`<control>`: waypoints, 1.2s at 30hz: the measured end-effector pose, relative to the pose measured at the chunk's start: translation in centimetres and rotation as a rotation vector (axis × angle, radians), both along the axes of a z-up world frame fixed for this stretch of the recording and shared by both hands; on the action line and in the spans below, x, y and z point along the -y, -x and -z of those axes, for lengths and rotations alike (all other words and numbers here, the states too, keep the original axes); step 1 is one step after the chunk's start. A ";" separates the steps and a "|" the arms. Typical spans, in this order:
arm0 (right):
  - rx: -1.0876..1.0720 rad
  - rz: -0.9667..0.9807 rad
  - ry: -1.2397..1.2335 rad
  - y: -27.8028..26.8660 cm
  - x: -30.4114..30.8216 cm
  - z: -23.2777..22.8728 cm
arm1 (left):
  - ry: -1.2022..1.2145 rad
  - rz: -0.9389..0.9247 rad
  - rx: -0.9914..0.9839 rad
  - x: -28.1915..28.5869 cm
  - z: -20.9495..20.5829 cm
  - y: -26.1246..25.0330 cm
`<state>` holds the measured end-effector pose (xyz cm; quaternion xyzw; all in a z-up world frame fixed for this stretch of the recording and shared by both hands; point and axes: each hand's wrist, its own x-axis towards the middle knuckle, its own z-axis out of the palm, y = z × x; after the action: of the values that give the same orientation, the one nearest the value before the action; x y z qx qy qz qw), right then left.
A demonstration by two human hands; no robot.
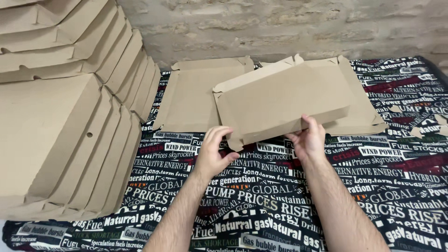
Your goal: The person folds cardboard sheets to assemble pizza boxes by hand on a table.
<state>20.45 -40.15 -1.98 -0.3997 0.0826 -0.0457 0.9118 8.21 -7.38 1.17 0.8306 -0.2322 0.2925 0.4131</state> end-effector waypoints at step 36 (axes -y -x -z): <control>-0.010 -0.065 0.087 1.5 -2.7 -0.2 | 0.098 -0.228 0.246 2.5 -1.0 2.2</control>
<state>18.99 -37.41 -1.80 -0.4419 0.0719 -0.0175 0.8940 6.04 -9.86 2.20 0.7883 -0.1710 0.4479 0.3856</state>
